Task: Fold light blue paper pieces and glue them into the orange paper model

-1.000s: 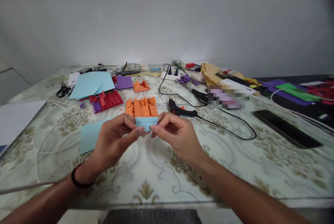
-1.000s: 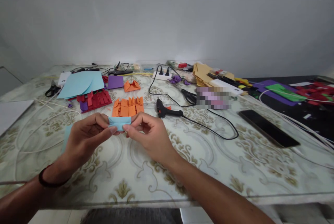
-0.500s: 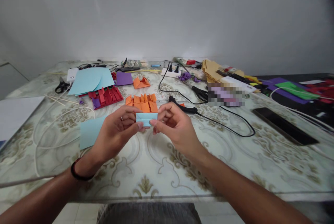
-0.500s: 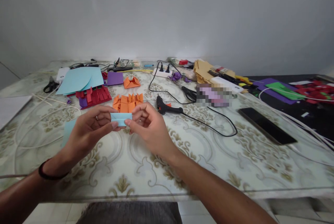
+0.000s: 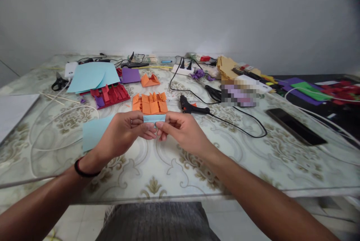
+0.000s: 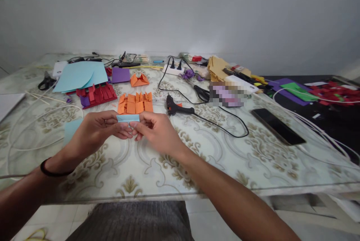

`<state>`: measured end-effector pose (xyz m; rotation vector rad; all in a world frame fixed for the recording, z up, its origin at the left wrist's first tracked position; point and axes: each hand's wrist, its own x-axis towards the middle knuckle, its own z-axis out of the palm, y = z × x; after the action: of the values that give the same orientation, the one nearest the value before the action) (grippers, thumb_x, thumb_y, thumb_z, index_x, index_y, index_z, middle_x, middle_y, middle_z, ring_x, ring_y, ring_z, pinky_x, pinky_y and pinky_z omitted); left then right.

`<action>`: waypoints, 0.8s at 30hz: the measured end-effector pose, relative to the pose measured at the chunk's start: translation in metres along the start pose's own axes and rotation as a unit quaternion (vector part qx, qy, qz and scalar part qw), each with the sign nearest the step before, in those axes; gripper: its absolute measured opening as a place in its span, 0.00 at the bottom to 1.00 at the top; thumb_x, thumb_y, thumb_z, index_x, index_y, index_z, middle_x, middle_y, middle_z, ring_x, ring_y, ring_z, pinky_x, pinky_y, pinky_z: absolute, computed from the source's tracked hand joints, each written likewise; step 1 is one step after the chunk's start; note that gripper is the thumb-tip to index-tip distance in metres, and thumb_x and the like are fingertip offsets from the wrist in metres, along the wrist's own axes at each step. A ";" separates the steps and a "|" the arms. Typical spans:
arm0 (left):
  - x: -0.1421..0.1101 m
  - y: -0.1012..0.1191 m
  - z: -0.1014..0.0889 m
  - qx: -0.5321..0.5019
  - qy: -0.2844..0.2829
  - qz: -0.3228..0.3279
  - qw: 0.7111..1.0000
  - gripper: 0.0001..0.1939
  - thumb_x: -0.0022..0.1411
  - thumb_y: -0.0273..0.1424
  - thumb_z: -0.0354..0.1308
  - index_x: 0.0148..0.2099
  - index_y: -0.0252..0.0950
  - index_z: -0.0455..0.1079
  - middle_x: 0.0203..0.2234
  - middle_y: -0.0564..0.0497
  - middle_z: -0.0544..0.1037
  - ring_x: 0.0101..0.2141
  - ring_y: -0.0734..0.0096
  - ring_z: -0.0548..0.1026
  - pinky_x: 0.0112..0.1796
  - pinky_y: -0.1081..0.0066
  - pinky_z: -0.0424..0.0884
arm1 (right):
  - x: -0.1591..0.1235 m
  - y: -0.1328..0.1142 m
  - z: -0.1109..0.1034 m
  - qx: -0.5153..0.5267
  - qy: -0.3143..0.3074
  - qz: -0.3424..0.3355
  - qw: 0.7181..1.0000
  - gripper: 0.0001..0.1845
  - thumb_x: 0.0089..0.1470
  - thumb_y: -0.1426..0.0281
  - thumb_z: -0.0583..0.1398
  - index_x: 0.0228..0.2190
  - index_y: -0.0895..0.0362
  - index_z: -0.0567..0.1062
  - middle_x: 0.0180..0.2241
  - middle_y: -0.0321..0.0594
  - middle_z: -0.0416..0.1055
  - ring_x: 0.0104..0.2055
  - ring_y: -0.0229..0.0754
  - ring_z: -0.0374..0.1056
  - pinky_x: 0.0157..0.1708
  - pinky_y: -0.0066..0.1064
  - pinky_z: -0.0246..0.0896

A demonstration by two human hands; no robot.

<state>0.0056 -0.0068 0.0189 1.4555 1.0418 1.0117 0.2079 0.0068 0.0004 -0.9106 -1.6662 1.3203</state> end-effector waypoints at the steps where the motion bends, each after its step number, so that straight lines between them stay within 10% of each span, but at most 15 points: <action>1: 0.000 0.001 0.000 -0.001 -0.003 -0.006 1.000 0.18 0.59 0.43 0.71 0.29 0.33 0.74 0.27 0.46 0.86 0.30 0.58 0.87 0.33 0.66 0.86 | 0.000 0.000 0.000 0.009 -0.002 0.002 1.000 0.24 0.57 0.52 0.67 0.23 0.56 0.69 0.23 0.37 0.75 0.26 0.39 0.74 0.30 0.31 0.67; 11: -0.003 0.007 0.004 0.003 -0.006 0.028 1.000 0.16 0.63 0.41 0.68 0.33 0.34 0.74 0.25 0.48 0.85 0.27 0.62 0.85 0.32 0.68 0.86 | -0.002 -0.001 0.002 0.055 -0.009 -0.007 0.998 0.20 0.59 0.55 0.67 0.26 0.57 0.72 0.25 0.38 0.77 0.24 0.37 0.73 0.28 0.30 0.69; 13: -0.001 0.005 0.003 -0.015 -0.002 0.032 0.999 0.13 0.64 0.39 0.67 0.36 0.34 0.74 0.24 0.50 0.84 0.26 0.63 0.85 0.31 0.69 0.85 | -0.003 0.000 0.003 0.017 0.018 -0.047 0.999 0.11 0.61 0.61 0.66 0.38 0.57 0.77 0.28 0.36 0.76 0.29 0.37 0.74 0.33 0.30 0.71; 16: 0.002 0.002 0.001 -0.050 0.006 0.033 0.998 0.10 0.65 0.33 0.66 0.44 0.34 0.72 0.23 0.53 0.84 0.23 0.65 0.84 0.28 0.70 0.84 | -0.006 -0.001 0.002 -0.045 0.041 -0.126 0.990 0.27 0.58 0.69 0.68 0.58 0.48 0.72 0.43 0.37 0.77 0.40 0.38 0.75 0.43 0.32 0.74; 24: -0.004 0.003 0.003 -0.057 -0.040 0.083 0.994 0.12 0.68 0.31 0.63 0.51 0.34 0.71 0.24 0.55 0.81 0.28 0.66 0.85 0.33 0.69 0.84 | -0.007 -0.006 -0.002 -0.110 0.045 -0.176 0.977 0.09 0.60 0.70 0.67 0.43 0.52 0.81 0.41 0.38 0.79 0.41 0.38 0.75 0.41 0.29 0.74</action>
<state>0.0074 -0.0115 0.0210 1.4945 0.8018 1.1038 0.2125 0.0000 0.0052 -0.7432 -1.8258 0.8578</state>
